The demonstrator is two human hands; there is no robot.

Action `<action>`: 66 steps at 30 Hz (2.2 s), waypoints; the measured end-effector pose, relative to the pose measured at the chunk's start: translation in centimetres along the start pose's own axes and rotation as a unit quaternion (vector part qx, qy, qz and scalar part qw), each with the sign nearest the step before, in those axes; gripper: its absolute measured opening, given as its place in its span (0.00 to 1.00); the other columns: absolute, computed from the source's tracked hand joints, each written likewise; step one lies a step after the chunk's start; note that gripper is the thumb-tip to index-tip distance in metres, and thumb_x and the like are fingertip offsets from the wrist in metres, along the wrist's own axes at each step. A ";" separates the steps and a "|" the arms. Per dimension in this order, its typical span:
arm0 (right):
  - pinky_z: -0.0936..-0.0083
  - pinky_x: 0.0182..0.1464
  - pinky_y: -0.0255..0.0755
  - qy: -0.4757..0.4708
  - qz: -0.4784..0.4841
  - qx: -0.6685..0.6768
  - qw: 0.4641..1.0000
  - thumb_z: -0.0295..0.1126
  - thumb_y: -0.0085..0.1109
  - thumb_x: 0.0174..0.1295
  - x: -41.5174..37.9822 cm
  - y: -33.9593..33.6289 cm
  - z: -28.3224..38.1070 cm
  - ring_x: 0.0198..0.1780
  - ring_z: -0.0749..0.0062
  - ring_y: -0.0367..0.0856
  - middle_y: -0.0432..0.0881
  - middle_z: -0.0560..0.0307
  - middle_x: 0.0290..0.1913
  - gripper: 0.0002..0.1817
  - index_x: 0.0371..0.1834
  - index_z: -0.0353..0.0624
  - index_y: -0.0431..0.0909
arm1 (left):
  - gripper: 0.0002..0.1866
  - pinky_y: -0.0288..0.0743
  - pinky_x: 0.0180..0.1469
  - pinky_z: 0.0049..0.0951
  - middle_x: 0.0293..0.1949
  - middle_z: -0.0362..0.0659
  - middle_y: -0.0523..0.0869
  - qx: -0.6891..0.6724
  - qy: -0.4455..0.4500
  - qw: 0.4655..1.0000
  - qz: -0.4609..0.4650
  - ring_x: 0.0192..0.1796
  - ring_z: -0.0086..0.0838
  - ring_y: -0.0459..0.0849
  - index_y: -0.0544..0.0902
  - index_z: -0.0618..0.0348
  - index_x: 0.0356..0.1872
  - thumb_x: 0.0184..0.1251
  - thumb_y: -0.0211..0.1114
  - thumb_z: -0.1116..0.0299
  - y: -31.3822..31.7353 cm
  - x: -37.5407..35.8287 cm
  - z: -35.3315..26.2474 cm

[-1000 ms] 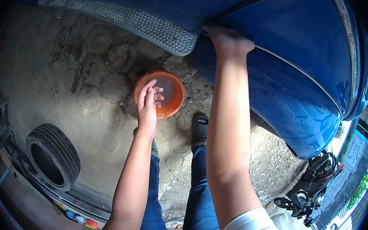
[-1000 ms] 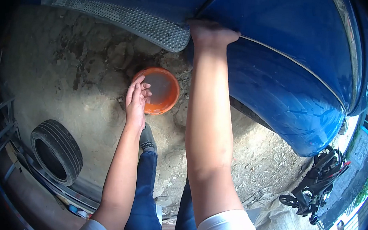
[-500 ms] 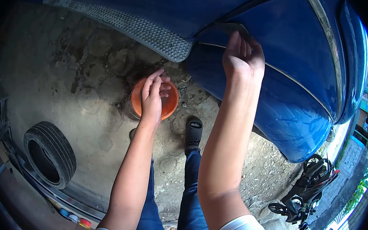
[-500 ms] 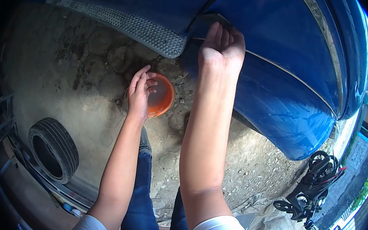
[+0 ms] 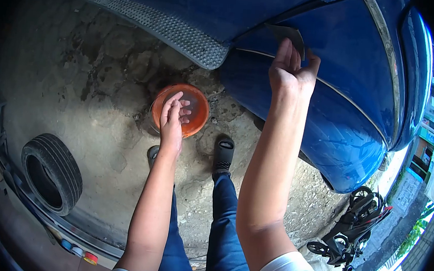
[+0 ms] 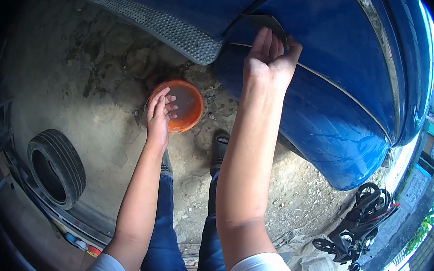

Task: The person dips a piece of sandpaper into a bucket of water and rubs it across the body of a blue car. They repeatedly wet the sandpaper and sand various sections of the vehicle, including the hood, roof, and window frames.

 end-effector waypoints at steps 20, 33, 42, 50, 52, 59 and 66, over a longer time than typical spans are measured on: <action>0.73 0.48 0.84 -0.144 0.258 -0.557 0.777 0.28 0.67 0.70 -1.6 -19.7 -5.6 0.40 0.71 0.90 0.91 0.54 0.39 0.12 0.49 0.29 0.85 | 0.19 0.77 0.47 0.21 0.51 0.36 0.87 0.007 -0.038 0.999 -0.027 0.46 0.19 0.83 0.80 0.50 0.69 0.88 0.54 0.56 -2.4 -0.8 3.5; 0.51 0.58 0.80 -0.103 0.333 -0.863 0.365 0.38 0.60 0.72 12.1 -41.9 -17.4 0.53 0.41 0.89 0.89 0.36 0.48 0.18 0.58 0.43 0.88 | 0.21 0.72 0.73 0.36 0.69 0.48 0.80 0.090 -0.046 0.994 -0.048 0.70 0.33 0.79 0.73 0.60 0.73 0.88 0.52 0.63 -10.6 6.5 18.5; 0.53 0.58 0.84 -0.157 0.302 -0.919 0.201 0.40 0.58 0.74 18.0 -39.7 -19.7 0.57 0.48 0.89 0.84 0.32 0.62 0.29 0.73 0.36 0.69 | 0.26 0.74 0.73 0.40 0.70 0.60 0.79 0.467 -0.078 0.880 -0.051 0.74 0.47 0.77 0.78 0.63 0.69 0.77 0.60 0.60 -10.5 17.3 26.7; 0.57 0.70 0.78 -0.088 0.279 -0.942 0.167 0.32 0.61 0.71 20.4 -43.5 -21.3 0.67 0.48 0.83 0.82 0.36 0.66 0.25 0.69 0.36 0.74 | 0.23 0.78 0.70 0.39 0.65 0.60 0.85 0.603 -0.144 0.784 -0.034 0.70 0.45 0.83 0.84 0.64 0.64 0.73 0.62 0.62 -11.2 18.1 26.0; 0.57 0.69 0.78 -0.095 0.300 -0.934 0.173 0.31 0.62 0.71 19.8 -43.1 -21.1 0.67 0.49 0.83 0.83 0.38 0.66 0.23 0.67 0.38 0.77 | 0.23 0.79 0.70 0.38 0.64 0.59 0.86 0.612 -0.118 0.780 -0.048 0.71 0.44 0.83 0.84 0.62 0.64 0.74 0.61 0.62 -11.6 18.3 26.4; 0.62 0.66 0.78 -0.004 0.306 -0.878 0.367 0.36 0.61 0.73 15.7 -38.9 -16.1 0.64 0.47 0.85 0.87 0.41 0.61 0.19 0.64 0.42 0.81 | 0.30 0.94 0.44 0.31 0.68 0.57 0.81 0.271 -0.171 0.944 -0.078 0.61 0.39 0.87 0.73 0.65 0.75 0.75 0.70 0.74 -11.5 13.4 22.8; 0.63 0.64 0.77 -0.070 0.338 -0.814 0.467 0.38 0.62 0.76 6.9 -35.3 -12.1 0.62 0.45 0.86 0.88 0.37 0.58 0.20 0.64 0.37 0.81 | 0.13 0.87 0.37 0.27 0.46 0.45 0.92 0.253 0.072 0.955 -0.133 0.42 0.24 0.90 0.83 0.68 0.59 0.79 0.65 0.73 -11.2 7.3 21.8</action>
Point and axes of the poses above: each hand's wrist, its own x-axis towards the middle knuckle, its own y-axis out of the palm, z = x × y, the point moved 1 cm from there along x, towards the middle knuckle
